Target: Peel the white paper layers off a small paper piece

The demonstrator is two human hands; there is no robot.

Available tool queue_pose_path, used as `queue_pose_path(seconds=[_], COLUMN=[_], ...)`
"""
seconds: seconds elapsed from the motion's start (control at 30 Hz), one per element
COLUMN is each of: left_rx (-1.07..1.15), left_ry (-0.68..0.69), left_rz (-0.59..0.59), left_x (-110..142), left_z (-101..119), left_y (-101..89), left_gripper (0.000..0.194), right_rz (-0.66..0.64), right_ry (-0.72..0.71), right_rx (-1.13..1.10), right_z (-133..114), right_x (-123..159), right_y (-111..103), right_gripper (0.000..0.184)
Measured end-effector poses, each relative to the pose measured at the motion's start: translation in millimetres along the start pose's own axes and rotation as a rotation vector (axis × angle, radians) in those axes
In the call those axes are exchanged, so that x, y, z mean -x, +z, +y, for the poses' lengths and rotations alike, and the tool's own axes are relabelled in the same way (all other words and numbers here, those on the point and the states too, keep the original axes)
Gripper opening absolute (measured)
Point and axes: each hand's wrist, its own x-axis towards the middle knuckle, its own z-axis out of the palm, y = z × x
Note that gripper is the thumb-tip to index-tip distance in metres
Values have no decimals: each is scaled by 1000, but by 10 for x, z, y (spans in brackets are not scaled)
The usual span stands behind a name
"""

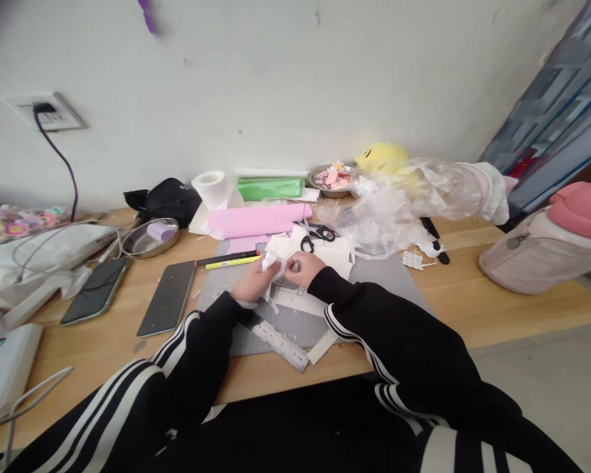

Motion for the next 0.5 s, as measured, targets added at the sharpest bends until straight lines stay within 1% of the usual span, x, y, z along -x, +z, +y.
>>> queue_pose_path(seconds=[0.2, 0.5], left_rx=[-32, -36], left_ry=[30, 43], left_rz=[6, 37], left_x=[6, 19], left_z=[26, 28], left_y=[11, 16], left_gripper=[20, 23], right_rz=[37, 103], right_ry=[-38, -20], right_rx=[120, 213], right_z=[-20, -53], right_x=[-4, 14], right_y=[3, 40], right_gripper=[3, 7])
